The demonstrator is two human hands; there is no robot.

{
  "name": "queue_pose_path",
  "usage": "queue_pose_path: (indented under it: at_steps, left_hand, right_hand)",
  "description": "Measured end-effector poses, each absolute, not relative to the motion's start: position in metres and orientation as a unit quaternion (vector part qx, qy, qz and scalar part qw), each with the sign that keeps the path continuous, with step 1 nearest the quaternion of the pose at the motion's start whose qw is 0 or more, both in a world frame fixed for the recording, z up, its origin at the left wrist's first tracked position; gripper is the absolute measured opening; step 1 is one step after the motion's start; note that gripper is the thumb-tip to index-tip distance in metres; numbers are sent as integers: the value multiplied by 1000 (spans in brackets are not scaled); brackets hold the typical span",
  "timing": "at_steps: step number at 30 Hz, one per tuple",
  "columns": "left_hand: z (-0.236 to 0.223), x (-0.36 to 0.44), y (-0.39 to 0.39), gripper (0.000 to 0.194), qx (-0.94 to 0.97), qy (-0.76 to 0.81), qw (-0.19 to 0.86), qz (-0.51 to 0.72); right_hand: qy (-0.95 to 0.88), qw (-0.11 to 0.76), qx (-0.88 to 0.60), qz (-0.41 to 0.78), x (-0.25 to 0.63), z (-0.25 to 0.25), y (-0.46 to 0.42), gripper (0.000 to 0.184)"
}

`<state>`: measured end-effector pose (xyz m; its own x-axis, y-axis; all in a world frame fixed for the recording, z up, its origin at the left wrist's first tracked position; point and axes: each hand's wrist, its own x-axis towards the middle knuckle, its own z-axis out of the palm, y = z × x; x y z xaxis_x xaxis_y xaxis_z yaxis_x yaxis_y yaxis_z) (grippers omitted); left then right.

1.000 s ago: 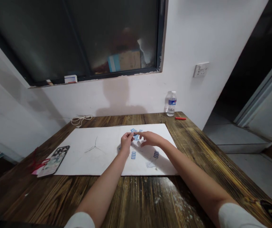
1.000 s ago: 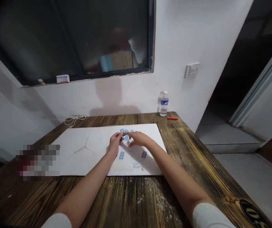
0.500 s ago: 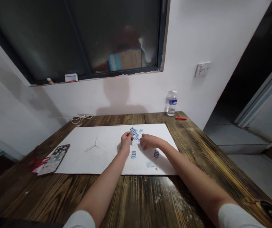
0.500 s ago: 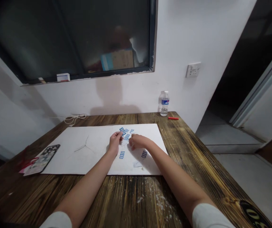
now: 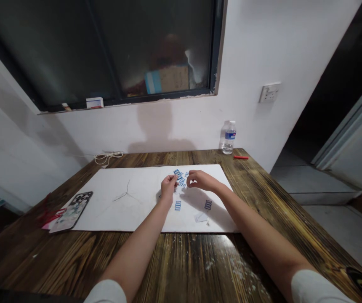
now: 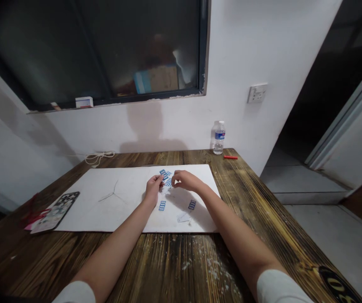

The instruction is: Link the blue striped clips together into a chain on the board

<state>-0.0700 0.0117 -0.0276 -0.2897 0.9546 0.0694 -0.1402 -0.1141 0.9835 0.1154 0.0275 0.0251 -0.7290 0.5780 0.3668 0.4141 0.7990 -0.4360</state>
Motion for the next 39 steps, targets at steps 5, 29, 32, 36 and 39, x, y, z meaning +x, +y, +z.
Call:
queue_pose_path:
  at_steps: [5, 29, 32, 36, 39]
  left_hand:
    - [-29, -70, 12, 36, 405, 506, 440, 621]
    - [-26, -68, 12, 35, 429, 492, 436, 620]
    - [-26, -67, 12, 35, 451, 487, 433, 609]
    - [-26, -66, 12, 33, 477, 479, 438, 593]
    - [-25, -65, 11, 32, 495, 461, 443, 588]
  right_hand:
    - [-863, 391, -316, 56, 125, 32, 32, 6]
    - [-777, 430, -395, 233, 103, 25, 24, 14]
    - [-760, 423, -421, 259, 102, 20, 24, 23]
    - [-735, 428, -445, 280, 102, 14, 27, 21]
    - [-734, 422, -435, 306, 101, 7, 32, 20]
